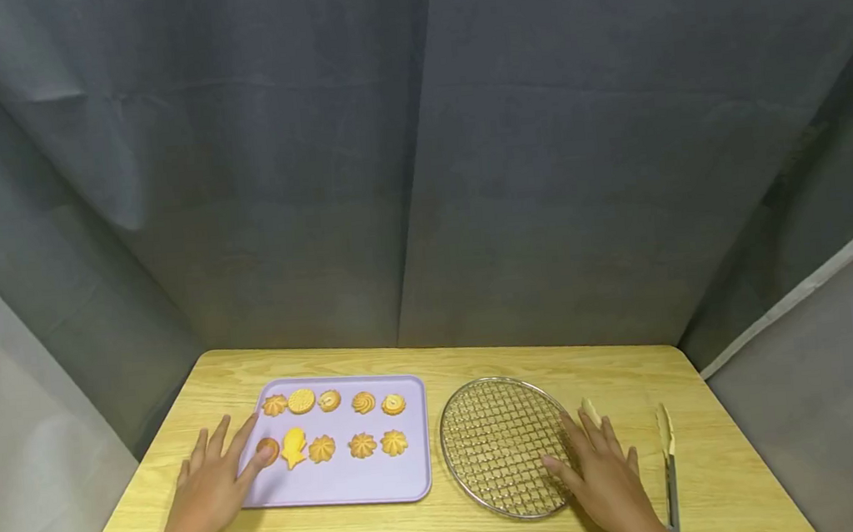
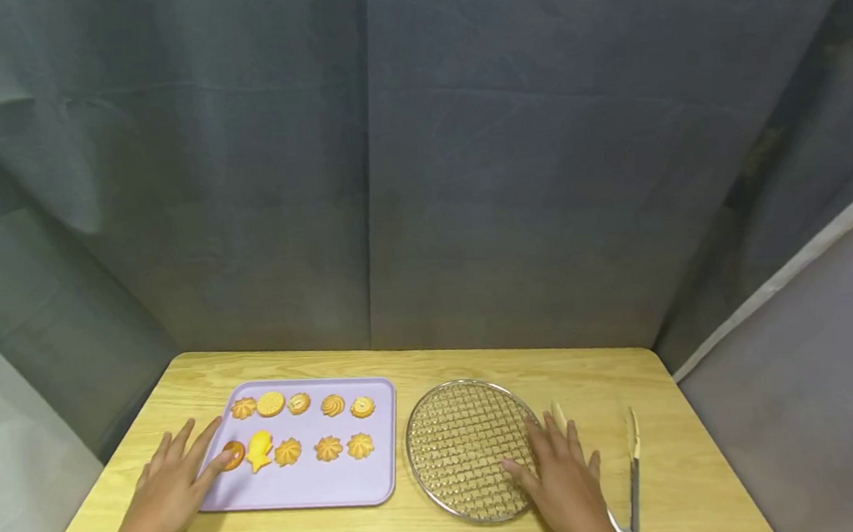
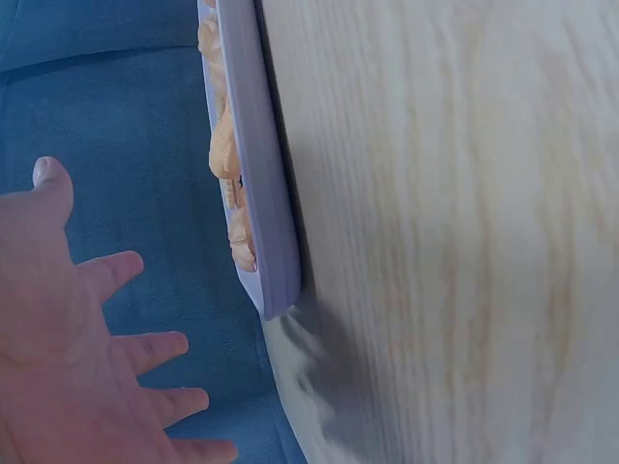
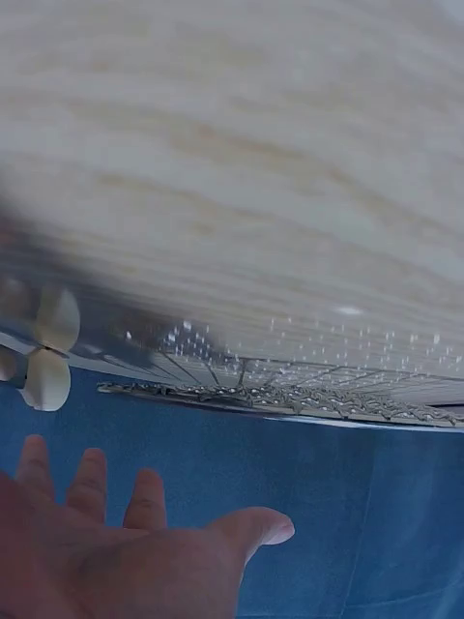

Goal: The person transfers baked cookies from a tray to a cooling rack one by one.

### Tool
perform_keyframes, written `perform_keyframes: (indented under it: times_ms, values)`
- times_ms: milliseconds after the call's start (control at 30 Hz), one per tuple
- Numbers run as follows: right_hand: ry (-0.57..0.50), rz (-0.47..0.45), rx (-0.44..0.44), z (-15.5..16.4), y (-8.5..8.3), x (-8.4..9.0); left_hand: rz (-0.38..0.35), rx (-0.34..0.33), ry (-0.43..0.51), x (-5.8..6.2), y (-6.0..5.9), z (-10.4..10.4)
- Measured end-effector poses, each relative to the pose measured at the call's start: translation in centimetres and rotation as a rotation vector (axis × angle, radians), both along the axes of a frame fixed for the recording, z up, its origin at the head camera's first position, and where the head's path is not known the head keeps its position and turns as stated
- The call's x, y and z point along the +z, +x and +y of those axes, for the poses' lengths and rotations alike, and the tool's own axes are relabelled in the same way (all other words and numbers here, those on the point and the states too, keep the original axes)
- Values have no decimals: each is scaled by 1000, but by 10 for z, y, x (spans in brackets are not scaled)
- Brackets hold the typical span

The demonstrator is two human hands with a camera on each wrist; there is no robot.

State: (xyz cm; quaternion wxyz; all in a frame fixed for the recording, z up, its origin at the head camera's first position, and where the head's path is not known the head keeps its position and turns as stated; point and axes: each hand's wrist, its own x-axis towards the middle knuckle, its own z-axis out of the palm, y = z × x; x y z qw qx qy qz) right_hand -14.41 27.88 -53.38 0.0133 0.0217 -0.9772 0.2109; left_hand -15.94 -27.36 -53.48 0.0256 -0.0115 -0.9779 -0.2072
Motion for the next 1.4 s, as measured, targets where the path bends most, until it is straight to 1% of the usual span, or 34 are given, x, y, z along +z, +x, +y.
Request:
perform_keyframes:
  times_ms: [300, 633, 900, 1133, 1400]
  values:
    - [23, 9, -18, 5, 0, -6, 0, -1, 6, -4, -1, -1]
    - [23, 4, -19, 9, 2, -6, -62, -9, 42, -7, -2, -2]
    - [27, -31, -37, 10, 3, -5, -87, -11, 70, -10, -2, -5]
    - [18, -52, -58, 10, 4, -3, -84, -24, 100, -13, -1, -6]
    - [4, -94, -78, 13, 5, -3, -105, -14, 100, -16, -3, -8]
